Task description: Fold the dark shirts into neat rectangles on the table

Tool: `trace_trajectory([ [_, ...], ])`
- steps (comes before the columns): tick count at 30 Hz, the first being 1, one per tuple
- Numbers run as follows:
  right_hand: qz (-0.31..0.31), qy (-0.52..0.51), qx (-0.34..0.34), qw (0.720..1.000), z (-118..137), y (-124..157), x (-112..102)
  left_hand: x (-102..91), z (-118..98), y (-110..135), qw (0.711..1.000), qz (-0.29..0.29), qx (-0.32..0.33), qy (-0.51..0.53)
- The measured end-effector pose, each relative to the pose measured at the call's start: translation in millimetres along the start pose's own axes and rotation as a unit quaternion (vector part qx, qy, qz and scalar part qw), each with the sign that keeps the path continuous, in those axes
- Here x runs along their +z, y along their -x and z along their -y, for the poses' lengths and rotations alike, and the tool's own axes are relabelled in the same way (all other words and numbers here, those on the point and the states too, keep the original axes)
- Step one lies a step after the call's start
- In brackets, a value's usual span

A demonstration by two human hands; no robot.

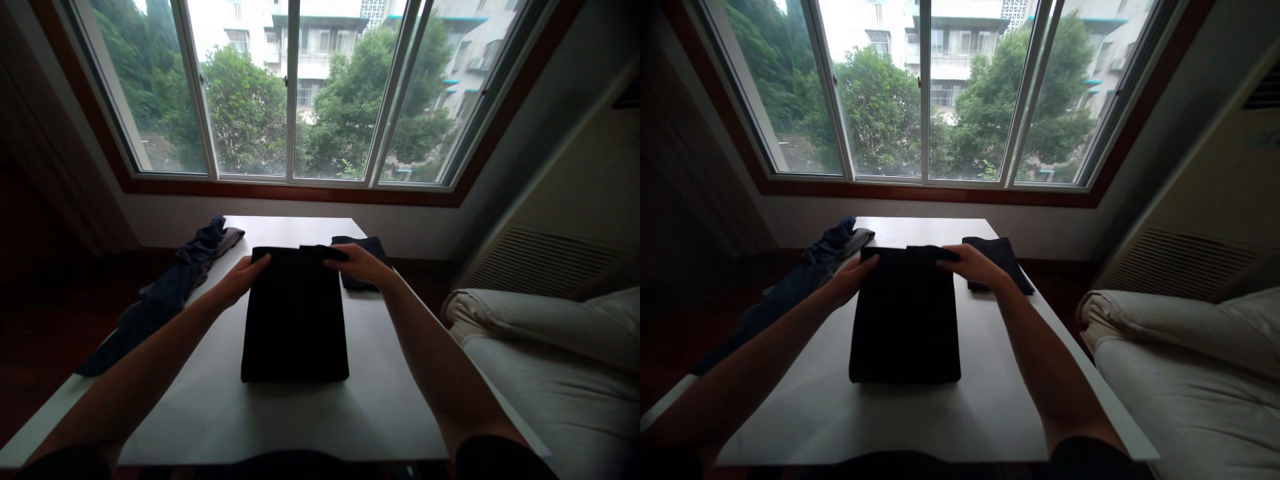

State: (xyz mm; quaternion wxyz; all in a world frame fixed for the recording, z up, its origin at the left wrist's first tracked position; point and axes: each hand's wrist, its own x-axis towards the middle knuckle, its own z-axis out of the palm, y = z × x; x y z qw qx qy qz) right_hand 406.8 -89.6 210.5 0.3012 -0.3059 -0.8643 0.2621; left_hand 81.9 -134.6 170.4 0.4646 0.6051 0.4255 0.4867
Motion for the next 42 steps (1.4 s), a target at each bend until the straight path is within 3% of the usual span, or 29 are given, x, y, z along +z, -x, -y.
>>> trace_trajectory([
  [3,-0.171,0.082,0.152,0.970,-72,-37,33,-6.5,57,-60,0.992,-0.095,-0.063,-0.059],
  [6,-0.134,0.116,0.295,0.939,-121,-46,72,-13.9,107,-81,0.958,-0.106,-0.193,-0.182],
  [9,-0.094,0.143,0.309,0.936,-142,-37,101,-18.9,143,-75,0.948,-0.072,-0.127,-0.285],
  [12,-0.104,0.211,0.275,0.932,-145,-29,116,-16.7,159,-67,0.927,-0.064,-0.038,-0.368],
  [15,-0.115,0.250,0.209,0.938,-139,-28,125,-10.8,162,-63,0.903,-0.057,0.011,-0.425],
  [19,-0.081,0.248,0.113,0.959,-134,-27,141,-9.3,157,-57,0.894,-0.041,0.014,-0.446],
  [21,-0.038,0.254,0.109,0.960,-135,-25,151,-10.4,152,-52,0.884,-0.058,0.021,-0.463],
  [25,0.029,0.263,0.163,0.951,-145,-21,164,-1.8,140,-41,0.854,-0.079,0.071,-0.509],
  [28,0.034,0.266,0.177,0.947,-152,-21,167,19.7,134,-29,0.851,0.015,0.119,-0.511],
  [31,0.032,0.270,0.196,0.942,-160,-24,164,46.2,133,-14,0.833,0.118,0.124,-0.526],
  [34,0.030,0.268,0.227,0.936,-169,-26,158,67.1,134,2,0.812,0.173,0.130,-0.542],
  [37,0.028,0.268,0.247,0.931,-175,-27,153,79.8,130,18,0.795,0.221,0.184,-0.533],
  [42,0.031,0.269,0.258,0.927,-179,-30,151,88.0,114,49,0.756,0.360,0.273,-0.475],
])
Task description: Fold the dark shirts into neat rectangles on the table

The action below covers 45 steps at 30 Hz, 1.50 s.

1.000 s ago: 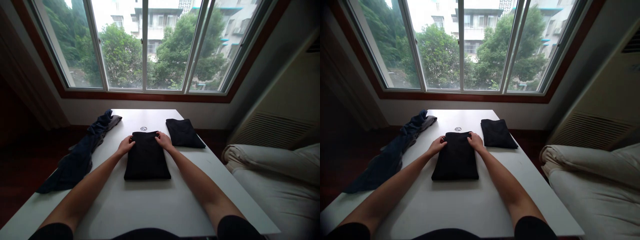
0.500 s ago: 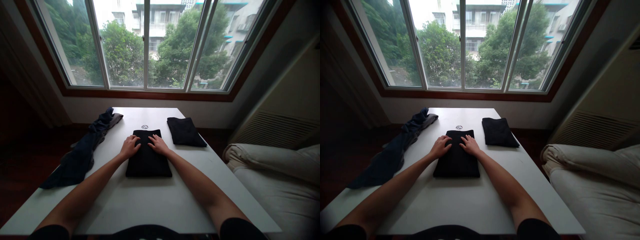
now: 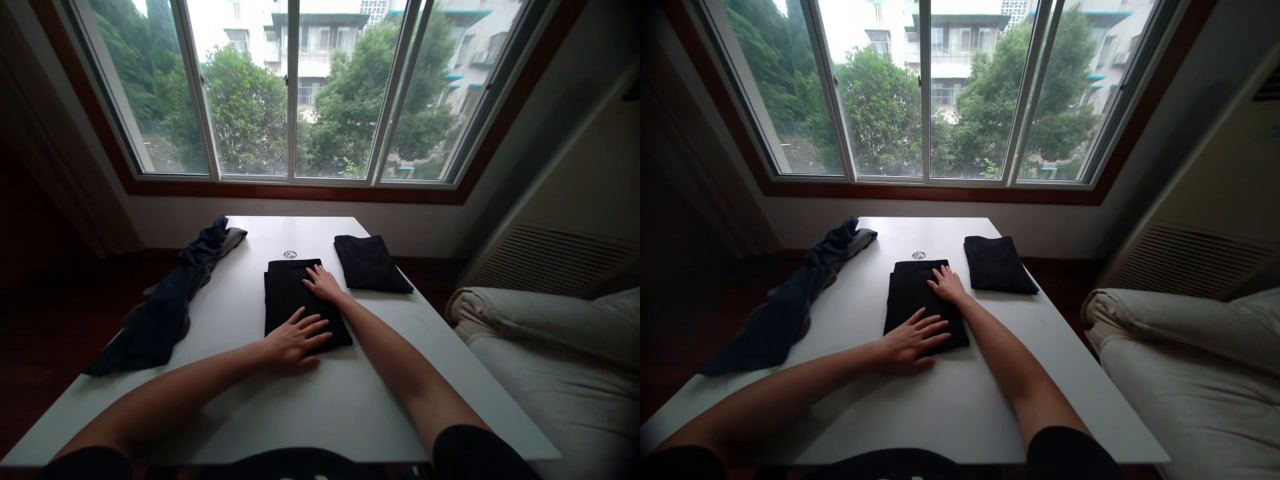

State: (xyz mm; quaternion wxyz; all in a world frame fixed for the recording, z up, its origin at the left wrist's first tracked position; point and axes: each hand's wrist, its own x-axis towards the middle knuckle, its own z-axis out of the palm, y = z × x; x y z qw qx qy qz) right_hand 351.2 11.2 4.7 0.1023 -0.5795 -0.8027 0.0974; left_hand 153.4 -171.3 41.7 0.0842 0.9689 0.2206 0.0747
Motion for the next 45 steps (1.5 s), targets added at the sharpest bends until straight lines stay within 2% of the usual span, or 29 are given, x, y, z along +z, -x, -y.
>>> trace_trajectory([
  [4,0.006,0.001,0.009,1.000,-4,-8,-5,-6.4,-16,10,0.997,0.045,0.061,0.031],
  [10,-0.016,0.002,0.015,1.000,-3,-8,-15,-13.2,-18,11,0.995,0.051,0.070,0.053],
  [13,-0.044,0.014,-0.041,0.998,9,4,-10,-15.0,-19,10,0.995,0.048,0.071,0.054],
  [17,-0.021,0.010,-0.142,0.990,22,19,-2,-15.8,-20,9,0.993,0.057,0.081,0.058],
  [19,-0.019,0.009,-0.138,0.990,20,23,-3,-16.2,-20,10,0.992,0.057,0.091,0.063],
  [24,-0.038,0.021,-0.081,0.996,1,29,-16,-18.4,-22,11,0.991,0.054,0.098,0.069],
  [27,-0.051,0.030,-0.088,0.994,1,46,-19,-17.5,-22,11,0.991,0.052,0.095,0.078],
  [32,-0.040,0.002,-0.149,0.988,21,101,-9,-6.7,-16,9,0.991,-0.025,0.079,0.109],
  [36,-0.050,0.001,-0.133,0.990,24,136,-7,0.8,-12,5,0.983,-0.098,0.051,0.149],
  [41,-0.063,0.020,-0.118,0.991,11,155,-12,-5.9,-12,5,0.966,-0.137,0.042,0.217],
  [45,-0.081,0.006,-0.154,0.985,3,164,-21,-16.3,-10,11,0.966,-0.159,0.007,0.204],
])
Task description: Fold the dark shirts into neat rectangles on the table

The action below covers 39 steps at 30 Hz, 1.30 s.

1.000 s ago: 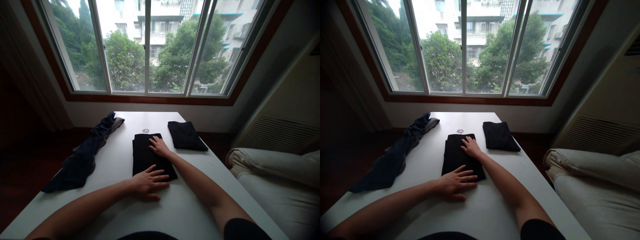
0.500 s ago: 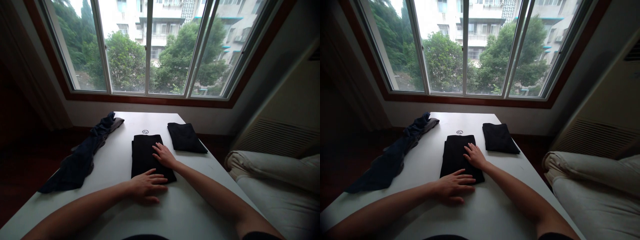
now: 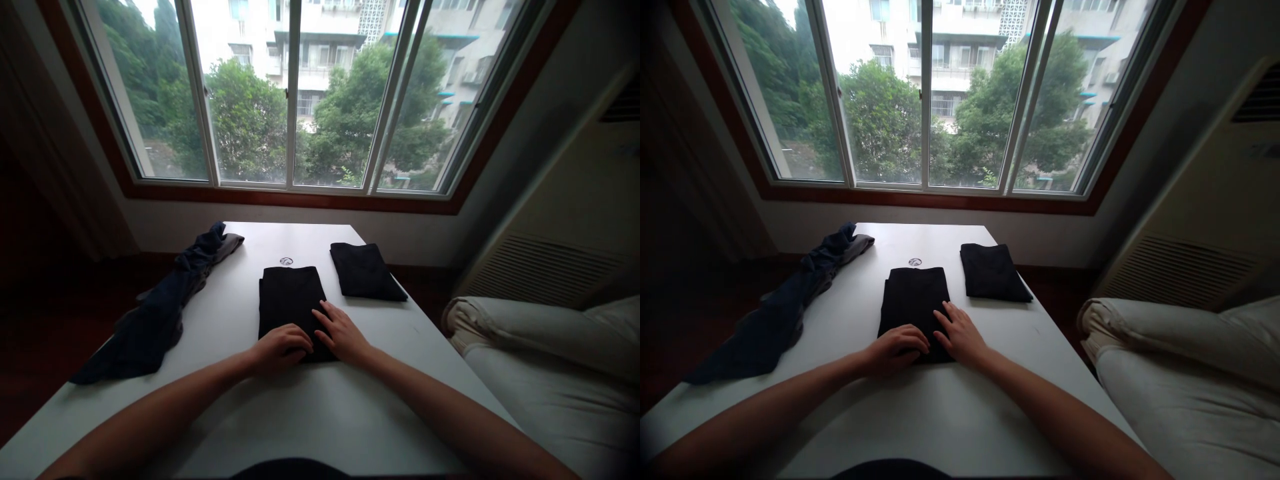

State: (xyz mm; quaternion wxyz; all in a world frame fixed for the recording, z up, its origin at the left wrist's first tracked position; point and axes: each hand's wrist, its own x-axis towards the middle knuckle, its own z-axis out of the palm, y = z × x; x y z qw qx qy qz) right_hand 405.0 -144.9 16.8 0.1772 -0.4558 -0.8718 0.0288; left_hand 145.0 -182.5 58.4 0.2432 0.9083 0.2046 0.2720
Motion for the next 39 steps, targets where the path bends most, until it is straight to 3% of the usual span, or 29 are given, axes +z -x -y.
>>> trace_trajectory([
  [5,-0.001,-0.067,-0.099,0.993,2,4,-18,-11.2,4,6,0.990,0.019,-0.011,-0.136],
  [9,0.006,-0.107,-0.115,0.988,10,3,-30,-18.2,5,6,0.976,0.056,-0.045,-0.206],
  [16,0.094,-0.096,-0.183,0.974,24,6,-46,-32.4,-6,10,0.945,0.128,-0.080,-0.290],
  [21,0.093,-0.045,-0.194,0.976,27,7,-44,-32.6,-14,12,0.929,0.184,-0.104,-0.305],
  [26,0.054,0.010,-0.144,0.988,19,2,-33,-27.0,-5,11,0.894,0.134,-0.173,-0.392],
  [31,0.017,0.000,-0.098,0.995,2,-1,-19,-35.9,14,14,0.876,0.093,-0.237,-0.410],
  [35,0.007,0.002,-0.086,0.996,-5,-2,-11,-45.2,33,22,0.882,0.048,-0.278,-0.378],
  [39,0.000,-0.010,-0.080,0.997,-3,-1,-11,-52.2,51,31,0.910,0.028,-0.307,-0.278],
])
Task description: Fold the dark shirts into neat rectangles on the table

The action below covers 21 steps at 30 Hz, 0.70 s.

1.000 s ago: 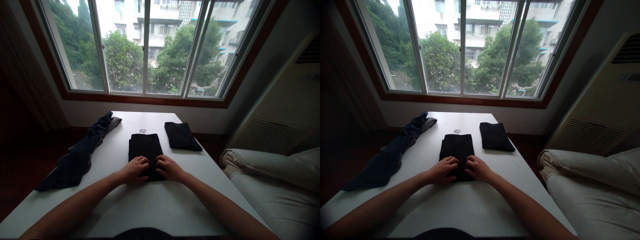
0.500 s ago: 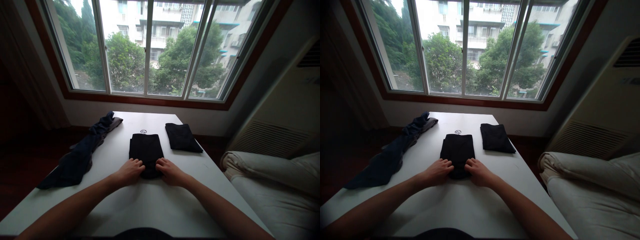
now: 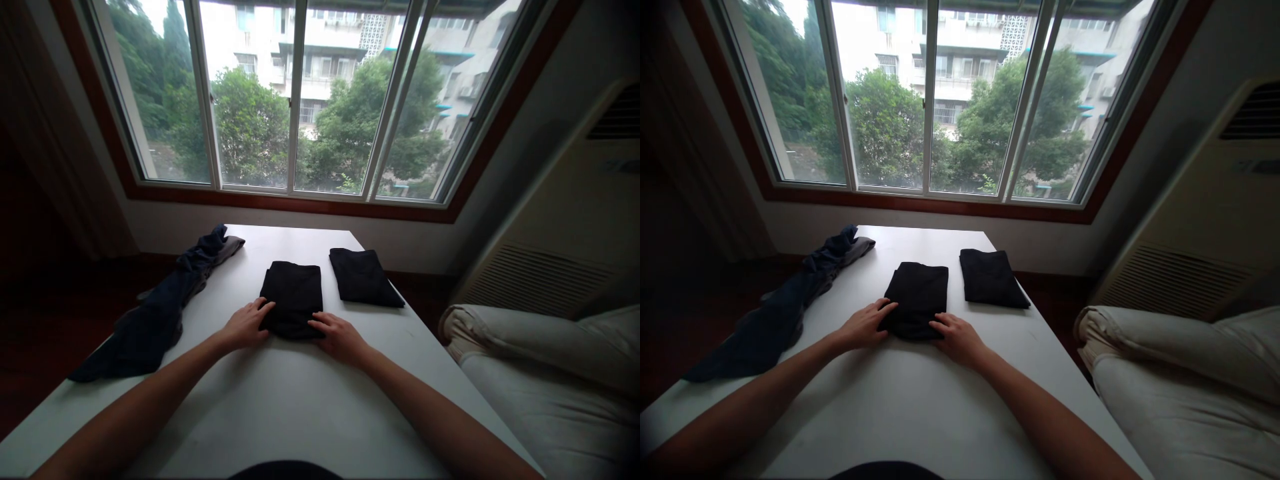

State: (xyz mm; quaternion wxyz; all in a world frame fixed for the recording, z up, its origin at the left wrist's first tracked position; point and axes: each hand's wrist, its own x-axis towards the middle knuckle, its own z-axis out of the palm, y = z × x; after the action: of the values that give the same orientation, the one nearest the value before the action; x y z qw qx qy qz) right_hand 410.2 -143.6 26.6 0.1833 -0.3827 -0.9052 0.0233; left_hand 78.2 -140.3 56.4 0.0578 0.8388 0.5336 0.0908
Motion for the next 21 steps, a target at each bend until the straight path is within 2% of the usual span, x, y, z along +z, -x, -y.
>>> trace_trajectory([
  [3,-0.006,-0.015,0.000,1.000,3,0,-2,1.2,13,-6,0.996,-0.025,-0.013,0.087],
  [6,-0.008,-0.031,-0.018,0.999,4,0,-1,3.8,25,-15,0.983,-0.078,-0.080,0.148],
  [9,-0.013,-0.039,-0.041,0.998,4,-2,1,10.2,36,-21,0.969,-0.076,-0.123,0.198],
  [12,-0.021,-0.039,-0.055,0.997,4,-3,2,14.4,38,-25,0.960,-0.082,-0.123,0.239],
  [16,-0.017,-0.036,-0.054,0.998,6,-4,0,8.9,32,-26,0.945,-0.096,-0.091,0.300],
  [21,-0.014,-0.035,-0.054,0.998,7,-3,-1,2.3,35,-25,0.936,-0.057,-0.080,0.338],
])
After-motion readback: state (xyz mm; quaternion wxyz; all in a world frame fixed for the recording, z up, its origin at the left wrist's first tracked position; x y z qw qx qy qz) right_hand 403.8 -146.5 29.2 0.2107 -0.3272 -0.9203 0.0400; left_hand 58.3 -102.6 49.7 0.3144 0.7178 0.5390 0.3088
